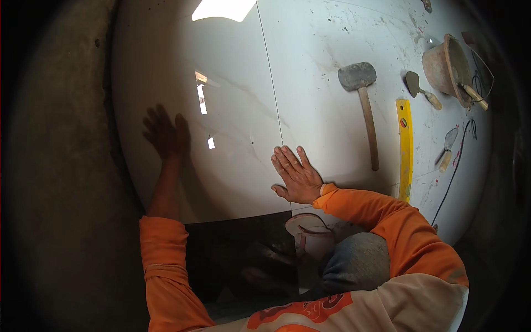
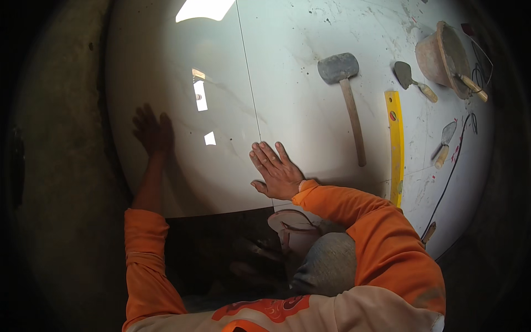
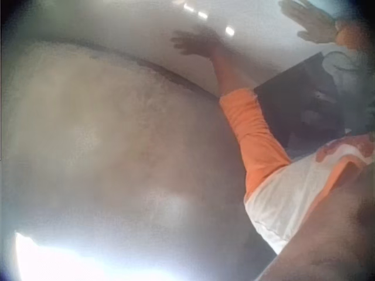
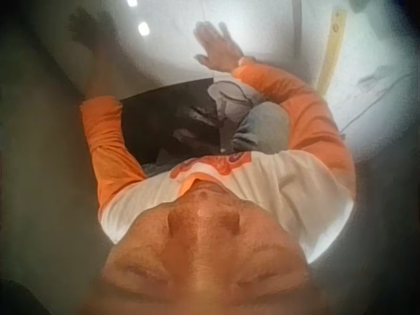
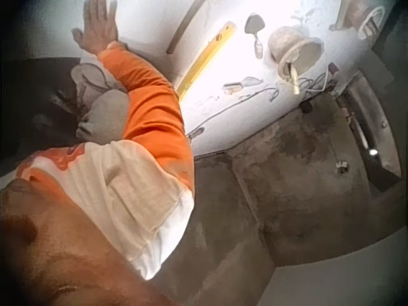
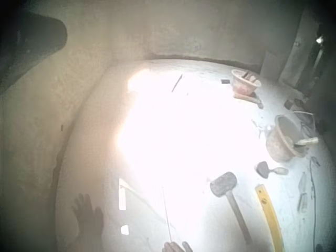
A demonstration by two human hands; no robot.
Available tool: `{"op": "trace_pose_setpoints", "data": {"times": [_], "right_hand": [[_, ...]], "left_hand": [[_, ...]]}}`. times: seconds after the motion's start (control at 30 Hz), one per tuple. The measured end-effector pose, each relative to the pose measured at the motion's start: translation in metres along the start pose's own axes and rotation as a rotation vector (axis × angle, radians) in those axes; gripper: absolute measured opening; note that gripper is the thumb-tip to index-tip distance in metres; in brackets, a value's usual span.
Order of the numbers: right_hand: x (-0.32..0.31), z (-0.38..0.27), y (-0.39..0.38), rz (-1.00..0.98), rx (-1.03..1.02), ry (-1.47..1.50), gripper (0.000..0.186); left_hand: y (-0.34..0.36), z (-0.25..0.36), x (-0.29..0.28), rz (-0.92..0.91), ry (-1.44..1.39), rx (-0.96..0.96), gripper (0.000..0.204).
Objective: The person installs a floor tile by spreading mortar with a trowel, checking the level with a spirit level, and tapping the tile into place with a rubber mallet.
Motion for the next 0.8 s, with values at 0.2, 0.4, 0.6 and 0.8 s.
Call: {"op": "trace_pose_setpoints", "data": {"times": [0.2, 0.4, 0.6, 0.8], "right_hand": [[0.002, 0.016, -0.066, -0.004, -0.072, -0.064, 0.069], [0.003, 0.059, -0.116, 0.068, 0.249, -0.046, 0.066], [-0.002, 0.062, -0.12, 0.133, 0.271, -0.038, 0.062], [-0.009, 0.069, -0.125, 0.154, 0.292, 0.003, 0.058]], "left_hand": [[-0.046, 0.18, -0.026, -0.118, -0.156, 0.433, 0.071], [-0.146, 0.241, -0.027, -0.166, -0.271, 0.665, 0.064], [-0.249, 0.227, -0.034, -0.31, -0.325, 0.821, 0.06], [-0.292, 0.113, -0.032, -0.313, -0.206, 0.621, 0.062]]}}
Point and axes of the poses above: each hand's wrist, its own y-axis towards the middle knuckle, its own x-axis out of the palm, z = x × y, the point moved 6 cm from there along y, towards the middle knuckle, and after that the axes turned 2 degrees about -y, right-handed, at the moved point
